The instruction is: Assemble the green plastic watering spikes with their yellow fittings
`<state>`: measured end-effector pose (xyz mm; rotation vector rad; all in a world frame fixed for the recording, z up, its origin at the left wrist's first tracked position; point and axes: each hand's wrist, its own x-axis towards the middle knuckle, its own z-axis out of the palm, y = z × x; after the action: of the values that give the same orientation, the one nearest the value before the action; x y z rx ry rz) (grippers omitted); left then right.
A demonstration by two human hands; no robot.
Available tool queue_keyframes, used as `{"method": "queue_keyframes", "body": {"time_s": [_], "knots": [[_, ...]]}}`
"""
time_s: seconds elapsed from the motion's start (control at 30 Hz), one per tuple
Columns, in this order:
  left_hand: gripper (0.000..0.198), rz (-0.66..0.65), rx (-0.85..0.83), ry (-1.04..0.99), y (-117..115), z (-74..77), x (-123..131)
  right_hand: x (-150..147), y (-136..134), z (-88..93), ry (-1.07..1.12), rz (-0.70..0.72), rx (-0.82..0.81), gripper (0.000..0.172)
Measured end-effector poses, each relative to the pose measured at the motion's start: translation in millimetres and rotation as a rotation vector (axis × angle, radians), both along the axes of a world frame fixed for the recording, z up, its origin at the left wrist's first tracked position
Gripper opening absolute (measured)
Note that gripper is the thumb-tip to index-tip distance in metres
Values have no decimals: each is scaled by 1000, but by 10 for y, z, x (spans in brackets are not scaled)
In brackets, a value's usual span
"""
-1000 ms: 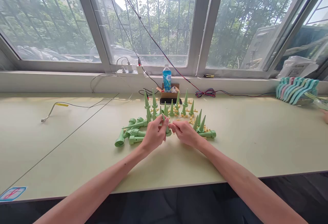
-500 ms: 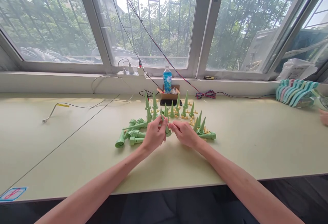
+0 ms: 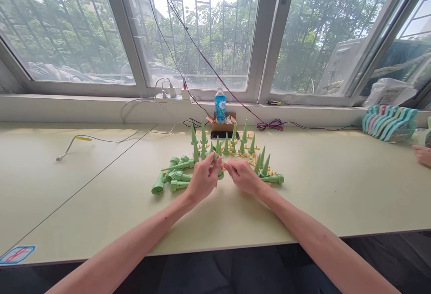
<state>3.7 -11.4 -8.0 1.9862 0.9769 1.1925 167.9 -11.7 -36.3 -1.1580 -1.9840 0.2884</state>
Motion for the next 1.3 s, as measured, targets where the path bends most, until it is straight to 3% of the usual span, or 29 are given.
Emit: {"method": "queue_keyframes", "body": {"time_s": [0.37,0.6,0.93,1.3], "knots": [[31,28,-33,-19,40,-10,-1,-13,-25,38,-23,-48,-36,41],[32,53,-81,-59,43,17,-7,-18,-37,60,-12,32,-6,35],[30,22,86,80,39,-43,-20,-43,-29,57,109,41,-88,45],[30,31,20,42,31,5,-14,-49,-37,58,125,54,-87,38]]}}
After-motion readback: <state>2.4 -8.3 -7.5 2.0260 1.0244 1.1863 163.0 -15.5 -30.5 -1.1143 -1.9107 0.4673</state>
